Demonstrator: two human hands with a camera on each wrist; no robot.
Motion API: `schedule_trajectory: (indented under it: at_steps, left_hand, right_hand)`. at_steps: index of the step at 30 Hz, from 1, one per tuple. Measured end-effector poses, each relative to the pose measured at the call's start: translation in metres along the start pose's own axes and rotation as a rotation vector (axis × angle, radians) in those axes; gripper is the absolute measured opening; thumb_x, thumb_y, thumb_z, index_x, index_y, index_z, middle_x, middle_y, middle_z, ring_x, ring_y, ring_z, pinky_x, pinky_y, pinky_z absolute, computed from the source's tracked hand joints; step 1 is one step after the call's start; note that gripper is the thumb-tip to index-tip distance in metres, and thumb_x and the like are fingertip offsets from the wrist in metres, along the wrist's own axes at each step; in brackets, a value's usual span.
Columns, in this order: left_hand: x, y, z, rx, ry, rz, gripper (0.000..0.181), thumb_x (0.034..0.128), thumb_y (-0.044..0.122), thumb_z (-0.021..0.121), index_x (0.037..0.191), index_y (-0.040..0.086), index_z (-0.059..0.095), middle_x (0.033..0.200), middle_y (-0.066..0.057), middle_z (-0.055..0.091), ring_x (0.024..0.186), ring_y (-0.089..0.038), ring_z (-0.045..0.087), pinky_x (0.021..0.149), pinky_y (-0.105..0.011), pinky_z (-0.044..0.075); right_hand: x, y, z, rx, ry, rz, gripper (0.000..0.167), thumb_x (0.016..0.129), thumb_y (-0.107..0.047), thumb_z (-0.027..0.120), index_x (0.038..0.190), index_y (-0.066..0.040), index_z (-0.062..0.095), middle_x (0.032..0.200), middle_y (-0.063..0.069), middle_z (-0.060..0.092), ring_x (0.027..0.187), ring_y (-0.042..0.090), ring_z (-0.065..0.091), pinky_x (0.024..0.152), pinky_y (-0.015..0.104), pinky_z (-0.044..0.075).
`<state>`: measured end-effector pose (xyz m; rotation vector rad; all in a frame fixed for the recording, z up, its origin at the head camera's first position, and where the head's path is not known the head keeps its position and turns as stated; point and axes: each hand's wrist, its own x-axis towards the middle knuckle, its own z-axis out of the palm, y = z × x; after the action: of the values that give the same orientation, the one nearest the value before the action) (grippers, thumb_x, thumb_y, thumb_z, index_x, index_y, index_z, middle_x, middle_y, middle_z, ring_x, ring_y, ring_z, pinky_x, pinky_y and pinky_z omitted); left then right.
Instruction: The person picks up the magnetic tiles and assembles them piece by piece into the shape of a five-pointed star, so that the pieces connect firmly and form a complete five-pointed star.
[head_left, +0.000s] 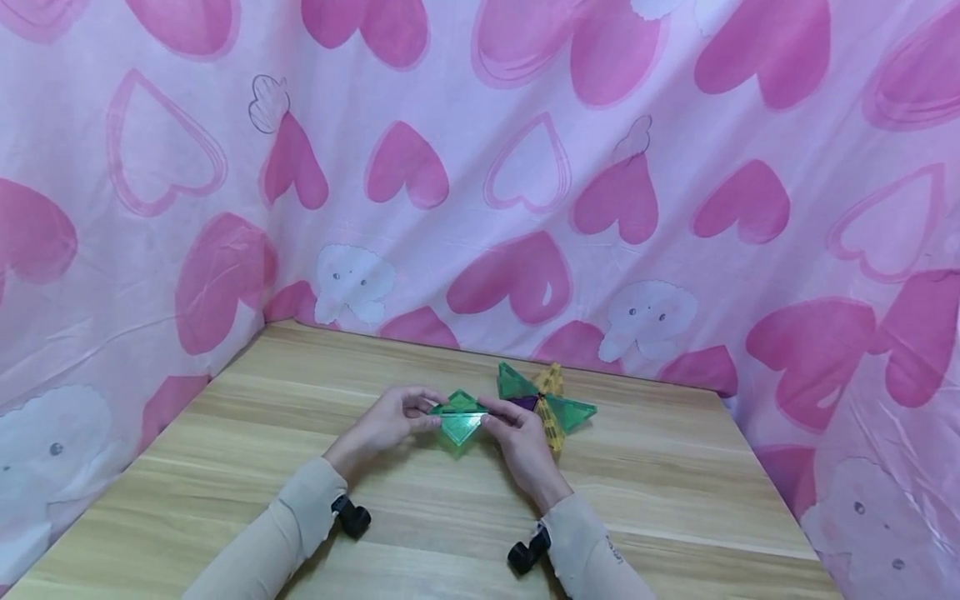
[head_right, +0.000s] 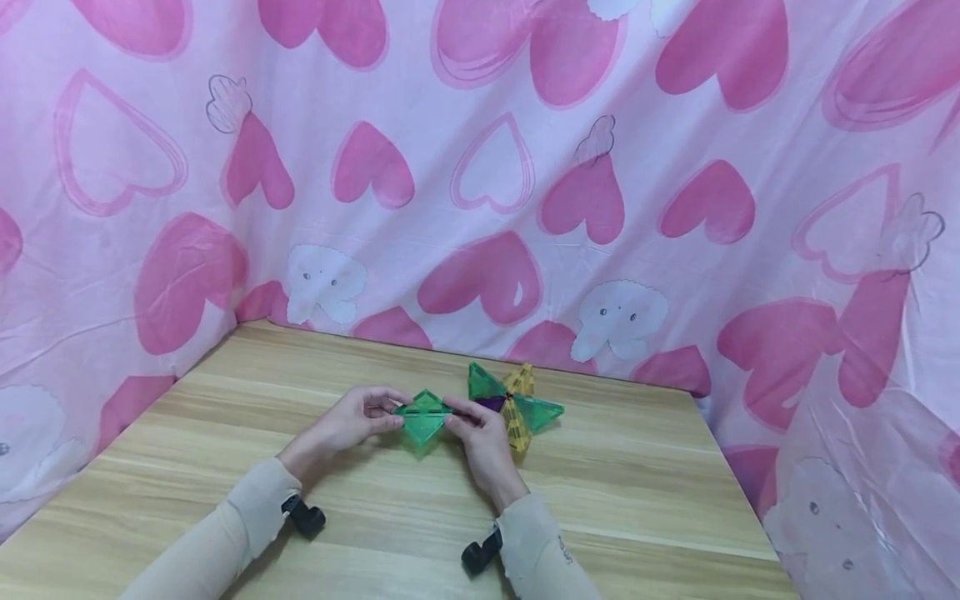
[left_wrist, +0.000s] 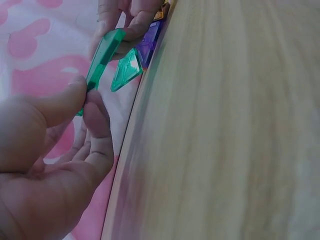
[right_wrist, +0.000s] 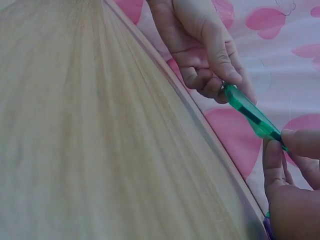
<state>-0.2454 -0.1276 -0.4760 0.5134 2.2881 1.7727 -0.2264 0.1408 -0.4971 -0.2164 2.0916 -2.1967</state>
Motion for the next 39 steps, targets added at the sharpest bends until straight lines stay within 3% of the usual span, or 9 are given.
schedule_trajectory:
  at_steps: [4, 11, 19, 22, 27, 31, 34, 39]
  left_hand:
    - [0.0, 0.0, 0.001, -0.03, 0.025, -0.001, 0.034, 0.1005, 0.002, 0.08, 0.134, -0.001, 0.076, 0.109, -0.015, 0.078, 0.095, -0.024, 0.078, 0.084, -0.032, 0.066]
    - [0.0, -0.002, 0.001, -0.09, 0.064, -0.012, 0.029, 0.0976, -0.004, 0.082, 0.126, -0.001, 0.081, 0.114, -0.019, 0.082, 0.097, -0.029, 0.083, 0.085, -0.035, 0.068]
    - [0.0, -0.003, 0.0, -0.093, 0.071, -0.027, 0.029, 0.1002, -0.001, 0.08, 0.129, -0.001, 0.08, 0.113, -0.019, 0.083, 0.096, -0.03, 0.084, 0.086, -0.037, 0.068]
    - [-0.001, -0.004, -0.001, -0.11, 0.073, -0.045, 0.03, 0.101, -0.001, 0.08, 0.131, -0.003, 0.078, 0.115, -0.019, 0.082, 0.097, -0.03, 0.084, 0.087, -0.036, 0.068]
    - [-0.003, -0.005, -0.002, -0.128, 0.087, -0.08, 0.03, 0.1021, -0.001, 0.078, 0.132, -0.004, 0.078, 0.116, -0.019, 0.082, 0.096, -0.027, 0.084, 0.087, -0.035, 0.068]
    - [-0.003, -0.005, -0.002, -0.146, 0.083, -0.08, 0.03, 0.1036, -0.002, 0.076, 0.133, -0.005, 0.076, 0.119, -0.02, 0.081, 0.097, -0.027, 0.084, 0.088, -0.035, 0.067]
    - [-0.002, -0.005, -0.002, -0.163, 0.071, -0.073, 0.031, 0.1044, -0.001, 0.075, 0.134, -0.007, 0.075, 0.121, -0.022, 0.08, 0.098, -0.028, 0.083, 0.09, -0.037, 0.067]
    - [-0.002, -0.005, -0.001, -0.188, 0.067, -0.072, 0.031, 0.1045, -0.001, 0.075, 0.134, -0.008, 0.075, 0.122, -0.024, 0.079, 0.098, -0.029, 0.084, 0.09, -0.038, 0.067]
  right_hand:
    - [0.001, 0.001, 0.0, 0.034, 0.006, -0.005, 0.044, 0.107, -0.002, 0.071, 0.15, 0.003, 0.066, 0.157, 0.018, 0.062, 0.132, 0.019, 0.065, 0.101, 0.022, 0.058]
    - [0.002, 0.003, 0.0, -0.013, 0.02, -0.024, 0.042, 0.106, -0.002, 0.073, 0.147, 0.004, 0.068, 0.153, 0.015, 0.066, 0.132, 0.02, 0.065, 0.099, 0.021, 0.058]
    - [0.001, 0.0, 0.001, -0.102, 0.033, -0.026, 0.038, 0.106, -0.005, 0.075, 0.143, 0.0, 0.073, 0.145, 0.017, 0.07, 0.113, 0.015, 0.073, 0.092, 0.023, 0.061]
    - [0.0, -0.006, 0.002, -0.142, 0.023, -0.033, 0.043, 0.106, -0.005, 0.075, 0.148, -0.001, 0.069, 0.146, 0.02, 0.069, 0.119, 0.022, 0.072, 0.094, 0.026, 0.062]
    - [-0.002, -0.036, -0.003, -0.214, 0.033, -0.108, 0.05, 0.107, -0.009, 0.074, 0.156, -0.007, 0.063, 0.156, 0.019, 0.064, 0.143, 0.038, 0.059, 0.114, 0.035, 0.055]
    - [-0.004, -0.072, -0.024, -0.207, 0.084, -0.197, 0.051, 0.108, -0.011, 0.072, 0.158, -0.006, 0.06, 0.158, 0.017, 0.062, 0.148, 0.035, 0.056, 0.12, 0.031, 0.049]
    - [-0.005, -0.09, -0.054, -0.18, 0.156, -0.245, 0.05, 0.11, -0.011, 0.07, 0.158, -0.006, 0.059, 0.155, 0.015, 0.063, 0.141, 0.027, 0.059, 0.115, 0.025, 0.051]
    - [-0.002, -0.081, -0.113, -0.212, 0.292, -0.258, 0.045, 0.113, -0.012, 0.066, 0.156, -0.003, 0.06, 0.147, 0.003, 0.068, 0.13, 0.013, 0.063, 0.108, 0.018, 0.051]
